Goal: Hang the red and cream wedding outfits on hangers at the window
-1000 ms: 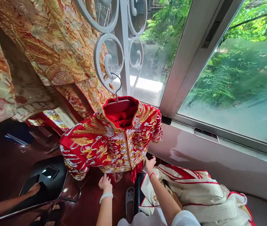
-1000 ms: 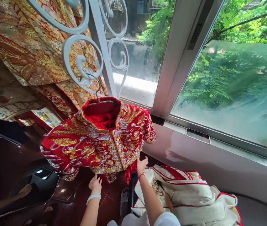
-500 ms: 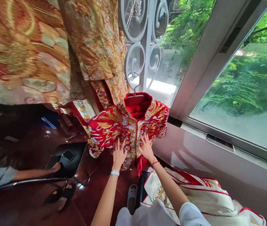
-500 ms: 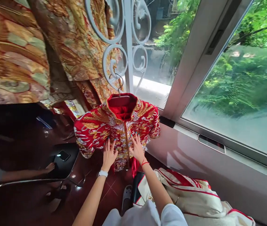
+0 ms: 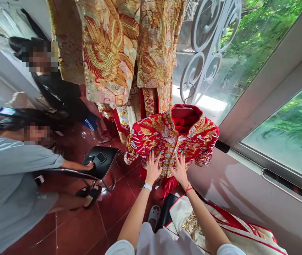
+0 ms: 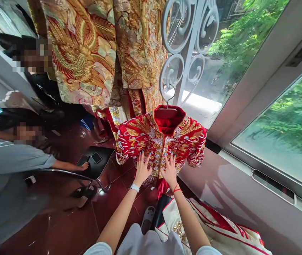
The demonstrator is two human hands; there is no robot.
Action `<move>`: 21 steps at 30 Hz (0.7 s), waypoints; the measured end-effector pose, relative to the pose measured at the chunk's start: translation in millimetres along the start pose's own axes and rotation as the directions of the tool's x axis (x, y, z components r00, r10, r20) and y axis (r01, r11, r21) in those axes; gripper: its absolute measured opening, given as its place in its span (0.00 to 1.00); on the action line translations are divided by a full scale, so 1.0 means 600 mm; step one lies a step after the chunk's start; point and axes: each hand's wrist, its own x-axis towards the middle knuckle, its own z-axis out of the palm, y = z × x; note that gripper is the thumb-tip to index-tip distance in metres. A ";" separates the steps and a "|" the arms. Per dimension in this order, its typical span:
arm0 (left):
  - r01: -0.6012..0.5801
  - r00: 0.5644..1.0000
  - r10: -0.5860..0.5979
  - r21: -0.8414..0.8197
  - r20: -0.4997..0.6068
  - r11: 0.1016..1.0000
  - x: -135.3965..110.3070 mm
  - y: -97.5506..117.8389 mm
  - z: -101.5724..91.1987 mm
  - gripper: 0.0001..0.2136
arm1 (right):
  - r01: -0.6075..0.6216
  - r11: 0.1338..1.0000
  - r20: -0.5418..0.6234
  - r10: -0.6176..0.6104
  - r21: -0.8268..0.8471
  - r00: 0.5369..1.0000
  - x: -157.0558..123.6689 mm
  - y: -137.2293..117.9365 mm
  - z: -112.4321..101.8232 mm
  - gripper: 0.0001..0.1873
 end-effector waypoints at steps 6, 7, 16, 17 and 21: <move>0.038 0.997 -0.039 0.015 0.063 0.999 0.003 0.010 -0.008 0.42 | 0.008 1.000 0.021 -0.008 0.003 1.000 0.003 0.009 0.004 0.48; 0.040 0.997 -0.041 0.017 0.071 0.999 0.003 0.011 -0.009 0.42 | 0.006 1.000 0.025 -0.006 0.000 1.000 0.003 0.009 0.005 0.49; 0.097 0.982 -0.089 -0.039 0.164 0.995 0.006 0.024 -0.015 0.44 | -0.011 1.000 0.047 0.011 -0.003 0.999 -0.002 0.016 0.029 0.50; 0.102 0.981 -0.093 -0.047 0.173 0.994 0.006 0.025 -0.015 0.44 | -0.012 1.000 0.045 0.012 0.004 0.999 -0.003 0.019 0.034 0.51; 0.103 0.976 -0.086 -0.072 0.202 0.992 0.006 0.023 -0.016 0.43 | -0.028 0.999 0.038 0.028 0.021 0.999 -0.005 0.026 0.049 0.54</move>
